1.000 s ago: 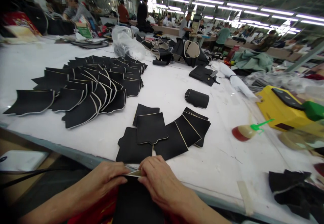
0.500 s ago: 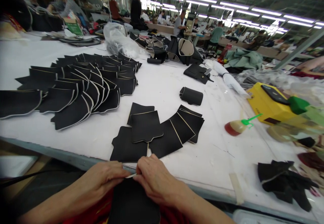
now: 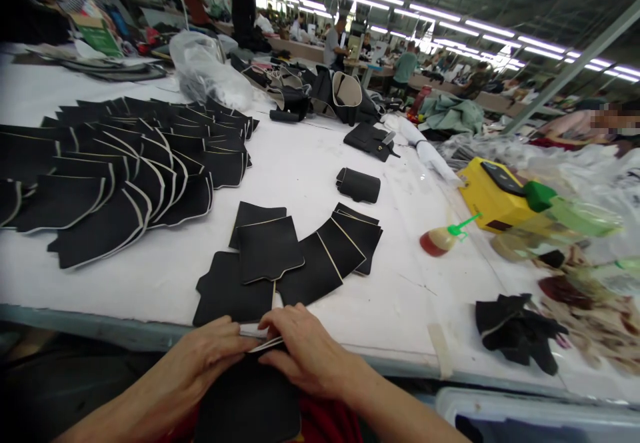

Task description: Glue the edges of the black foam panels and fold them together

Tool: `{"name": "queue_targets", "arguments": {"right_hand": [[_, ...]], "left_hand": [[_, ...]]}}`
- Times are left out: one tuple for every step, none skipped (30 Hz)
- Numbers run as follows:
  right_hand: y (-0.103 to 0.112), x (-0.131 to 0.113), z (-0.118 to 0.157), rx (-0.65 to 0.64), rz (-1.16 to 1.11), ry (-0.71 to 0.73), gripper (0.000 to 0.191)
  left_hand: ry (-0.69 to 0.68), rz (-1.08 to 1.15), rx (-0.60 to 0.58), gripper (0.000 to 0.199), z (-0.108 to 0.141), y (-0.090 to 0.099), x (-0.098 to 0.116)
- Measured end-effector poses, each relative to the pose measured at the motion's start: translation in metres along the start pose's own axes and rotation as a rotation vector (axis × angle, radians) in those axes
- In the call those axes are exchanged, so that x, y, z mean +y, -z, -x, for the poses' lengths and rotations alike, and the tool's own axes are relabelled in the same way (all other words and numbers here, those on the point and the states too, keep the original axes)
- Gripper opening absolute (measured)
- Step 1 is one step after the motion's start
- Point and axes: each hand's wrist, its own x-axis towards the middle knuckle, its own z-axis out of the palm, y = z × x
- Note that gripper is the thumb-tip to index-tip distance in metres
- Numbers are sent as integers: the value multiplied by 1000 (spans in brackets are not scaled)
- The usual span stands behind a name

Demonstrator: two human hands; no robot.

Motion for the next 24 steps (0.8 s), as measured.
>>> {"name": "queue_targets", "arguments": {"right_hand": [[1, 2, 1, -19, 10, 16, 26], [2, 4, 1, -30, 23, 31, 23], [2, 6, 2, -35, 32, 42, 19], [2, 8, 2, -38, 38, 49, 15], [1, 9, 2, -41, 41, 50, 11], [1, 10, 2, -42, 45, 46, 9], [0, 11, 2, -41, 50, 41, 6], [-1, 12, 2, -34, 55, 34, 5], [-2, 13, 2, -27, 57, 26, 6], [-3, 14, 2, -21, 55, 21, 7], [-4, 14, 1, -17, 50, 20, 9], [-5, 14, 0, -15, 42, 22, 11], [-6, 14, -1, -14, 33, 25, 12], [-6, 14, -2, -11, 24, 28, 13], [-7, 14, -3, -4, 13, 28, 15], [-8, 14, -3, 8, -4, 25, 17], [-9, 14, -3, 23, -27, 15, 21], [-9, 14, -3, 38, -56, 0, 24], [-9, 15, -2, 48, -89, -19, 27], [-9, 15, 0, 52, -126, -37, 29], [-8, 16, 2, 48, -164, -52, 27], [-6, 17, 4, 38, -201, -66, 23], [-3, 17, 6, 23, -240, -80, 17], [-1, 17, 8, 12, -277, -95, 10]], "left_hand": [[4, 1, 1, 37, 0, 0, 0], [4, 3, 4, 38, 0, 0, 0], [3, 4, 7, 38, -1, 0, 0], [3, 5, 7, 38, -1, -1, 0], [5, 1, 7, 38, -1, -2, 0], [11, -9, 9, 38, -1, -3, -1], [17, -24, 8, 39, -2, -4, -1], [25, -47, 11, 39, -2, -5, -2], [32, -73, 17, 38, -2, -6, -2], [36, -101, 25, 36, -3, -7, -2], [36, -125, 33, 33, -4, -9, -1], [32, -140, 37, 30, -5, -10, 0], [29, -147, 38, 27, -7, -11, 1], [28, -144, 37, 25, -8, -13, 2], [30, -133, 30, 24, -10, -14, 4], [39, -121, 22, 24, -12, -14, 5], [53, -111, 15, 25, -14, -15, 6], [68, -105, 9, 26, -15, -15, 7], [79, -100, 5, 27, -16, -16, 6], [87, -99, 0, 28, -17, -15, 6], [92, -102, -3, 30, -17, -15, 5], [94, -106, 1, 31, -17, -15, 4], [95, -103, 6, 32, -16, -15, 2], [97, -94, 13, 32, -16, -15, 1]]}}
